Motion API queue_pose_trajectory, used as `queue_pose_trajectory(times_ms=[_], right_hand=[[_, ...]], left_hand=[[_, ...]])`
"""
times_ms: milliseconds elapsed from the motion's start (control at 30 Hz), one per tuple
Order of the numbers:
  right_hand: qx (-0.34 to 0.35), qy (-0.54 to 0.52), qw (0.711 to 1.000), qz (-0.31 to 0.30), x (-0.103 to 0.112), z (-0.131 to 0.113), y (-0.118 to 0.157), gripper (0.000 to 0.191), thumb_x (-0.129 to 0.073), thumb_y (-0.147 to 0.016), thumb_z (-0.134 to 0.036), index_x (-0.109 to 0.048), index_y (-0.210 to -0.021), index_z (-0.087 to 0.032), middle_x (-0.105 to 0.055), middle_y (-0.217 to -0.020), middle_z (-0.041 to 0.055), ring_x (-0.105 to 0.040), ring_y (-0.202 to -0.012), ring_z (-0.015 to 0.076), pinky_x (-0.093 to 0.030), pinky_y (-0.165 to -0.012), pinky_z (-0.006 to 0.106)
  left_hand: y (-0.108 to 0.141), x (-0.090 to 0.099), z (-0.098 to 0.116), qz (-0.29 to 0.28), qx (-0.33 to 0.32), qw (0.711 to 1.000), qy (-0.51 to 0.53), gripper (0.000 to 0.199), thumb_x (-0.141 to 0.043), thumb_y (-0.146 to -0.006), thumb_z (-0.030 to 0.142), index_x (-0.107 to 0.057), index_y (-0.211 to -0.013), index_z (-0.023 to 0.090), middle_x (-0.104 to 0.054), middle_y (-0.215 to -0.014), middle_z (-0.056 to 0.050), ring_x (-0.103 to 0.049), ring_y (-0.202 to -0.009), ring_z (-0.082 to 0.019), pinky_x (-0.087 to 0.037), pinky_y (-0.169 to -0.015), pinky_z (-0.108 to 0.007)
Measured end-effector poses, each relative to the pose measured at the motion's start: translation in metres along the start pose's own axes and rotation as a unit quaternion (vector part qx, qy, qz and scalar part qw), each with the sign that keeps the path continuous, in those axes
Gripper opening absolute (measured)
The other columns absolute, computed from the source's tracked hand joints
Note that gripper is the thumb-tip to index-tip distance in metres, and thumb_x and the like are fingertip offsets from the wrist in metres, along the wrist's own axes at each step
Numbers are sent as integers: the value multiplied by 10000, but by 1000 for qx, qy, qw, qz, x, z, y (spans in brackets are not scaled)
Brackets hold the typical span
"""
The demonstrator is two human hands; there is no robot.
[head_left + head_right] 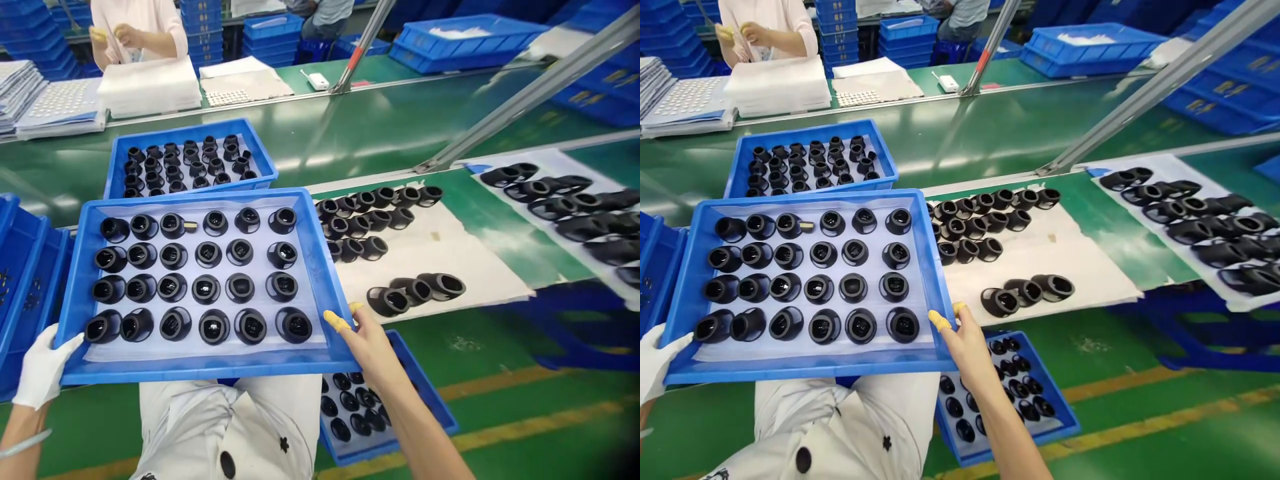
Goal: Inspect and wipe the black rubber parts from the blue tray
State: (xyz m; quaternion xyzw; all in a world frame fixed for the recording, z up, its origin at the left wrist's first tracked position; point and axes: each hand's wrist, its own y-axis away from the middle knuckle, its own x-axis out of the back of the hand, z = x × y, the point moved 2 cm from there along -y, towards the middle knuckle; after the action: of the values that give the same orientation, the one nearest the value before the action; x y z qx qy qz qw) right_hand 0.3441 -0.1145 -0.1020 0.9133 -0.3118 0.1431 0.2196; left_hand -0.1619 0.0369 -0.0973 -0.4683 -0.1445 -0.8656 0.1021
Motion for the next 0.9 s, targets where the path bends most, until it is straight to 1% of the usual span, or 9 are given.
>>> queue_pose_trajectory(times_ms=[167, 267, 500, 600, 667, 700, 733, 800, 900], right_hand=[[41, 167, 983, 69, 2, 20, -2, 228, -510, -612, -407, -351, -637, -245, -297, -429, -82, -314, -416, 121, -272, -424, 253], [50, 187, 976, 100, -2, 28, -1, 248, -490, -592, -452, -346, -621, -253, -304, -403, -76, -319, -413, 137, -285, -454, 276], [57, 193, 973, 111, -10, 39, 7, 297, -441, -610, -532, -415, -650, -240, -363, -372, -54, -349, -367, 158, -319, -462, 304], [58, 192, 974, 108, -9, 45, 9, 316, -437, -623, -531, -457, -683, -221, -382, -362, -49, -366, -348, 167, -331, -457, 308], [52, 192, 974, 111, -7, 50, 10, 325, -444, -628, -525, -478, -709, -211, -376, -351, -53, -378, -346, 174, -338, -459, 308], [48, 194, 973, 115, -7, 52, 11, 329, -450, -628, -521, -485, -722, -208, -375, -349, -55, -388, -351, 180, -342, -463, 309], [43, 197, 972, 121, -6, 55, 12, 334, -459, -623, -521, -487, -732, -206, -382, -354, -53, -402, -362, 187, -348, -471, 311], [33, 208, 968, 135, -5, 61, 13, 346, -464, -611, -526, -487, -742, -207, -412, -373, -39, -438, -395, 206, -359, -490, 318], [27, 221, 963, 155, -4, 69, 16, 352, -432, -613, -529, -489, -749, -210, -435, -389, -23, -467, -429, 227, -367, -513, 331]], left_hand=[[5, -13, -12, -6, 56, 990, 132, 372, -706, -503, 423, -598, -803, 231, -653, -684, 65, -605, -709, -218, -516, -656, -321], [3, -19, -19, -19, 42, 988, 149, 446, -704, -512, 441, -594, -865, 191, -658, -755, 13, -610, -724, -225, -519, -678, -334], [-6, -6, 0, -103, -1, 990, -96, 470, -529, -734, 480, -585, -1025, 114, -683, -961, -156, -634, -937, -351, -502, -830, -454], [-4, 1, 38, -31, -48, 970, -237, 519, -452, -823, 451, -557, -1154, 66, -586, -1199, -251, -545, -1109, -438, -447, -889, -550], [6, -5, 78, 59, -154, 955, -248, 462, -402, -876, 416, -555, -1188, 111, -561, -1258, -211, -516, -1159, -404, -424, -928, -550], [15, -13, 100, 68, -228, 946, -220, 416, -388, -898, 391, -572, -1168, 134, -589, -1227, -175, -521, -1166, -351, -415, -967, -503], [26, -24, 122, 61, -302, 935, -177, 364, -403, -905, 372, -596, -1127, 157, -626, -1176, -135, -544, -1140, -297, -412, -989, -447], [54, -54, 164, -29, -442, 887, -128, 302, -418, -919, 334, -616, -1087, 179, -656, -1105, -93, -578, -1061, -238, -425, -969, -384], [95, -105, 207, -174, -555, 794, -176, 225, -429, -916, 266, -630, -992, 201, -646, -992, -71, -592, -856, -212, -473, -745, -351]])
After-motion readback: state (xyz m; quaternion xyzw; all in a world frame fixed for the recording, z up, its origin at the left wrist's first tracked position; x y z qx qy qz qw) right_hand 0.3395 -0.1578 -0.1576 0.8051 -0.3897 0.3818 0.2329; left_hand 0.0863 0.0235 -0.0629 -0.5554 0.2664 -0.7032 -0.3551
